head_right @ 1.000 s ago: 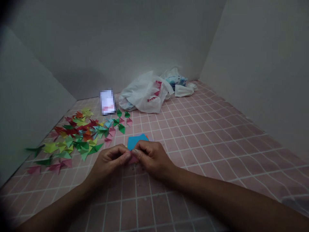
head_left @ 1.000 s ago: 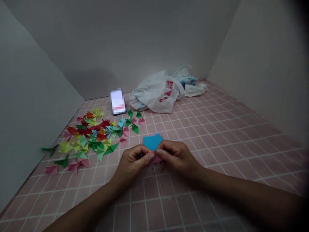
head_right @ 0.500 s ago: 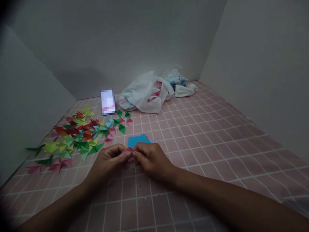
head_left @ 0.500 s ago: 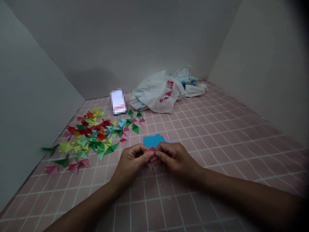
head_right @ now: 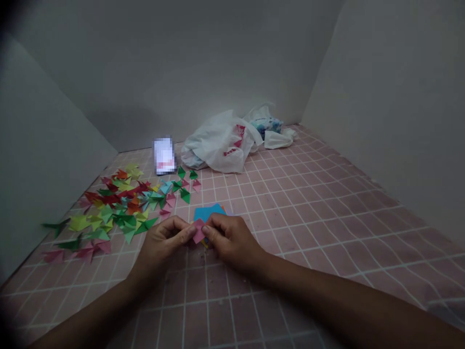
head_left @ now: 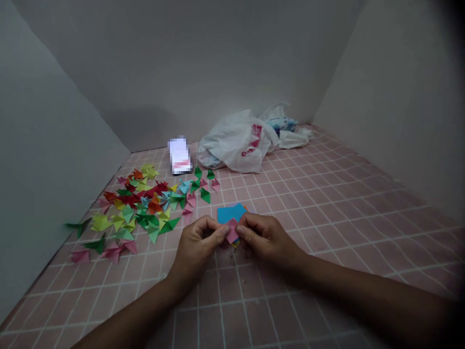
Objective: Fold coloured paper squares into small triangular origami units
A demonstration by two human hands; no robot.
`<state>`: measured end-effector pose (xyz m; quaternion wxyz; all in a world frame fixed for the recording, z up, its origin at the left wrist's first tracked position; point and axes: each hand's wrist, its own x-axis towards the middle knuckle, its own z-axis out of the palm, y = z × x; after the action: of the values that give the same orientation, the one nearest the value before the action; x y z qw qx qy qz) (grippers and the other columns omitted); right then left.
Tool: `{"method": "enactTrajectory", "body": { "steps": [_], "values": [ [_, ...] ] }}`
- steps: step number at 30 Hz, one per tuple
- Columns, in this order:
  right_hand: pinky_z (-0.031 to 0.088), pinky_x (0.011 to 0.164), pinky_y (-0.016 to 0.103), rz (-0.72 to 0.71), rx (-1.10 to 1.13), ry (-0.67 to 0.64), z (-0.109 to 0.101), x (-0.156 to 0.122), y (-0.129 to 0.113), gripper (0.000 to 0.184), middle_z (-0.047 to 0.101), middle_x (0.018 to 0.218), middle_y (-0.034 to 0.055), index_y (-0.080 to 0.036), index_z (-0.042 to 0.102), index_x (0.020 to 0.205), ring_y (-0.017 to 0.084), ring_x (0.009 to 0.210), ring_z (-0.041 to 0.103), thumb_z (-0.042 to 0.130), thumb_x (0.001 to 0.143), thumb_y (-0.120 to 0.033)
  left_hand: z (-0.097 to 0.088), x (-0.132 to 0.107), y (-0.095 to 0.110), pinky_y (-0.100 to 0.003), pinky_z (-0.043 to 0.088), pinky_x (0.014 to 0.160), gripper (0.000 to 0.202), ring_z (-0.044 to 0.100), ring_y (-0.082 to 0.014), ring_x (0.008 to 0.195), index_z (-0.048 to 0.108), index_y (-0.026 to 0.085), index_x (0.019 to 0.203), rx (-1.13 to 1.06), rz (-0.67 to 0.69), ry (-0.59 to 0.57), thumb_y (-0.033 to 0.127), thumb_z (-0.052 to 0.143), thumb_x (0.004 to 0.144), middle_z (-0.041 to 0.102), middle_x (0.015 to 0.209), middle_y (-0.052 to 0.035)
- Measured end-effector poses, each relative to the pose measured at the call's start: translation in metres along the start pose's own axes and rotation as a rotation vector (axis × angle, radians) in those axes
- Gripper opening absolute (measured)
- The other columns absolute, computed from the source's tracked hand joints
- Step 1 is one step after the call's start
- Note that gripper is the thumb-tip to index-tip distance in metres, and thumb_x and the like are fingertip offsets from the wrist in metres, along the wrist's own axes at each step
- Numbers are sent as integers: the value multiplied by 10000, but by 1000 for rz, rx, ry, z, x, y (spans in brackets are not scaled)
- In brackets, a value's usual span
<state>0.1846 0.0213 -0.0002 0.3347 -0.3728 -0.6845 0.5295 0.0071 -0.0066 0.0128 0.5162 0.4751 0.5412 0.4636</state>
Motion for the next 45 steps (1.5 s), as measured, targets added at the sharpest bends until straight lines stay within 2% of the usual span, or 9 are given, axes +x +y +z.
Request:
{"method": "enactTrajectory", "body": {
  "steps": [3,7,13,17,20,25,30,38,45],
  "values": [
    [404,527,243,45,132,-30,1,1,4,249,555,633,-15,-186,532,748,114,549,524,516,948,-334,3,0,1,-224,488,579,197,598,-115,609,621,162,724,-49,19,-2,308,753,720,650,657,7],
    [444,603,250,-9,163,85,2,2,3,99,560,786,-6,-199,536,882,126,683,552,612,874,-262,7,-2,2,-220,488,572,204,582,-109,610,581,179,796,-10,32,27,271,740,707,611,678,25],
    [425,586,249,-34,138,92,2,1,2,84,541,755,-16,-202,530,825,114,656,523,605,862,-202,8,-4,1,-214,479,560,248,580,-106,607,539,205,911,19,82,37,234,705,729,585,686,43],
    [424,554,245,9,219,51,2,0,1,60,562,744,-16,-199,542,851,110,624,533,598,869,-213,7,-4,-2,-199,466,555,222,560,-96,607,550,197,883,15,75,24,217,711,732,584,688,38],
    [426,563,240,-14,216,40,1,0,-1,37,563,737,-19,-191,569,840,103,629,532,598,861,-188,6,-4,-2,-191,460,552,196,548,-87,596,567,193,867,13,80,1,217,716,741,586,689,39],
    [452,555,245,27,290,35,2,0,-3,51,582,742,-15,-192,569,869,106,610,558,611,862,-220,5,-4,1,-217,503,605,147,604,-109,654,610,181,872,-31,87,-35,231,698,766,640,741,11],
    [447,517,228,41,326,41,2,0,-5,78,563,706,-27,-192,569,872,97,570,555,623,855,-246,4,-5,3,-231,508,593,113,618,-117,623,647,165,850,-29,48,-67,246,685,782,661,692,1],
    [458,528,230,-20,289,30,1,-2,-5,35,576,703,-26,-194,596,835,93,569,560,587,869,-194,4,-6,3,-201,491,569,52,600,-93,589,653,164,743,-36,49,-21,188,699,743,650,644,22],
    [457,520,239,-32,284,9,1,-4,-6,75,595,678,-19,-192,610,793,103,558,563,586,864,-197,0,-6,-1,-194,469,578,47,579,-88,610,656,173,763,-70,42,-22,191,699,755,634,671,28]
  ]
}}
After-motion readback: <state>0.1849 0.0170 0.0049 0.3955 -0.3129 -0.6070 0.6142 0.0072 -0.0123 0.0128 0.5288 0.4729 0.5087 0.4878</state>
